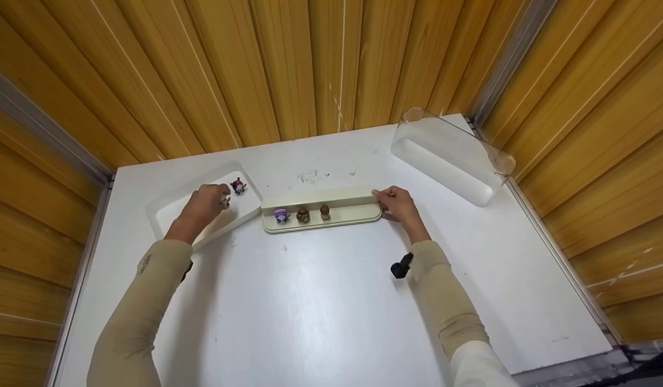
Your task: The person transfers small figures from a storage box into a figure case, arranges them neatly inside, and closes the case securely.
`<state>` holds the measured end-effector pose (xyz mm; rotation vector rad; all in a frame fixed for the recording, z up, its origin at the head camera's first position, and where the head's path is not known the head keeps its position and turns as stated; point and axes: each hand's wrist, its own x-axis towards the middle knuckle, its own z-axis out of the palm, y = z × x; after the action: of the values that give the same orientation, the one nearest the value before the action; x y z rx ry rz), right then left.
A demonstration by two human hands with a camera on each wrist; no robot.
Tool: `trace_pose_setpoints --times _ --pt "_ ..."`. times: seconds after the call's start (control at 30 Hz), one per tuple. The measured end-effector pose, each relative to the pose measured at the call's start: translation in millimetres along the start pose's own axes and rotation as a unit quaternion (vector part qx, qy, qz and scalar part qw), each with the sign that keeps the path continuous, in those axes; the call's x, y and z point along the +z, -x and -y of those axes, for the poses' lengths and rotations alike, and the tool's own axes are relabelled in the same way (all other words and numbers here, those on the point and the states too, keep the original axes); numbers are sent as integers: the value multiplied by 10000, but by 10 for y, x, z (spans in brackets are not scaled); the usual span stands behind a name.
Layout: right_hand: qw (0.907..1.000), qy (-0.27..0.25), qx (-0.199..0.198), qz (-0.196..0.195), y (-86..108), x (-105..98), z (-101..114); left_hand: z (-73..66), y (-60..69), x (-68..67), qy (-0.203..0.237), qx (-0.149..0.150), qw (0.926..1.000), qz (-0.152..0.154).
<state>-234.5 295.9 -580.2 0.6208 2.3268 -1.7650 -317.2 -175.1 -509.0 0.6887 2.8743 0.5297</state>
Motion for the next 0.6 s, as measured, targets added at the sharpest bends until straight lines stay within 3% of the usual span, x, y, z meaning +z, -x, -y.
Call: trace_pose_setpoints --times 0.37,0.6 --pt "9999 -100 -8 12 25 -10 18 -266 20 -59 31 241 9995 -209" --pt "10000 -54 -20 13 23 -7 12 -322 43 -63 -31 321 9993 -182"
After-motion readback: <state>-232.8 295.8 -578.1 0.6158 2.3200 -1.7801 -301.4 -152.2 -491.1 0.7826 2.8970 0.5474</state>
